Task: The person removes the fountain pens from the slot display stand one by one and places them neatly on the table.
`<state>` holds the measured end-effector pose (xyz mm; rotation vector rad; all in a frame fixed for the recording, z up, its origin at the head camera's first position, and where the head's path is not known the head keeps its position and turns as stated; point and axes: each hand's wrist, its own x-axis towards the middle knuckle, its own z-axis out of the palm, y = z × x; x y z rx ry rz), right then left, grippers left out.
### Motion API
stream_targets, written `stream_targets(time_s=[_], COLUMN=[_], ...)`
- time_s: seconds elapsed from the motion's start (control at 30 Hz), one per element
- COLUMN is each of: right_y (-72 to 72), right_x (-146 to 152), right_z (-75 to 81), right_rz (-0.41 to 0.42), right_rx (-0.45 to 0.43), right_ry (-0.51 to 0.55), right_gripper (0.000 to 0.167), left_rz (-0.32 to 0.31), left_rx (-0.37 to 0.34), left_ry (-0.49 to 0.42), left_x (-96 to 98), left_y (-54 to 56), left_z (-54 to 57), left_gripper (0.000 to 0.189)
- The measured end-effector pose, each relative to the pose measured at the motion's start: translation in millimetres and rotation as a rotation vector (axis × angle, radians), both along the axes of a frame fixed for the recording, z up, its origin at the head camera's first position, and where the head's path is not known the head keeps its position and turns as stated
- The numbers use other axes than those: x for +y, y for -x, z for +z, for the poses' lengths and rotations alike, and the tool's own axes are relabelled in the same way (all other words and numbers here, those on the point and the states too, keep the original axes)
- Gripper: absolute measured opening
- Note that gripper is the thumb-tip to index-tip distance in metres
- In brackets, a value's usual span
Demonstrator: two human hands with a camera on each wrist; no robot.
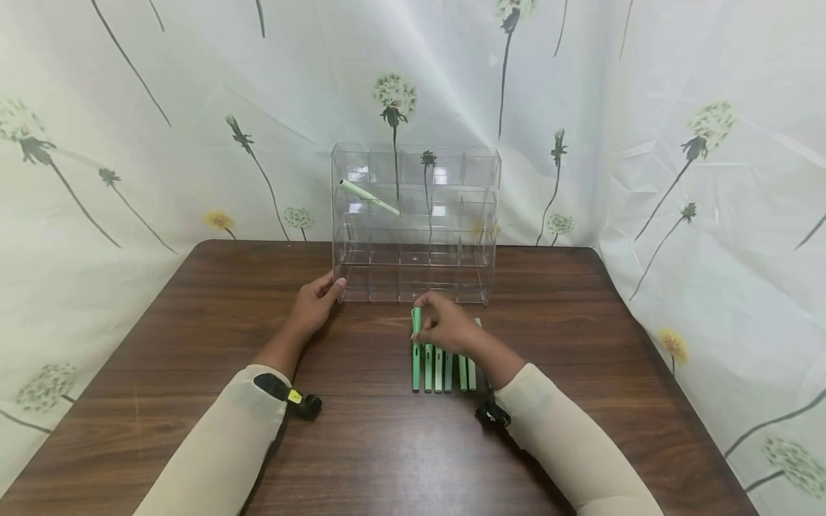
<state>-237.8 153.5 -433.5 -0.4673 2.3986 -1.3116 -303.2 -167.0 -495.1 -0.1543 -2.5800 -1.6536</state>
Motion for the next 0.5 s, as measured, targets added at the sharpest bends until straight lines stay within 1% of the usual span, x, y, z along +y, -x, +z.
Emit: stream_targets(time_s=[0.1, 0.2, 0.33, 0.5], right_y=[0.2, -0.4, -0.5, 0.8], right_x=[-1.2, -1.6, -1.6, -1.3], right_z=[-2.4, -3.5, -4.6, -5.9], right_rz=[-0.003, -0.006, -0.006, -0.022], right_rx=[-0.001, 0.015, 0.053, 0.1], right_ry=[-0.004, -0.018, -0.036, -0.046], right_gripper=[0.057, 0.057, 0.058, 0.055], left_rz=[0.0, 0.002, 0.001, 0.0], left_rx=[0.003, -0.011, -0.024, -0.01], left_ry=[0.0, 0.004, 0.005, 0.0], left_x=[-0.1, -0.8, -1.1, -1.4], left_y=[0.9, 1.0, 0.9, 0.8], left_z=[0.6, 0.7, 1.1, -0.5], left_gripper=[0.062, 0.062, 0.061, 0.06])
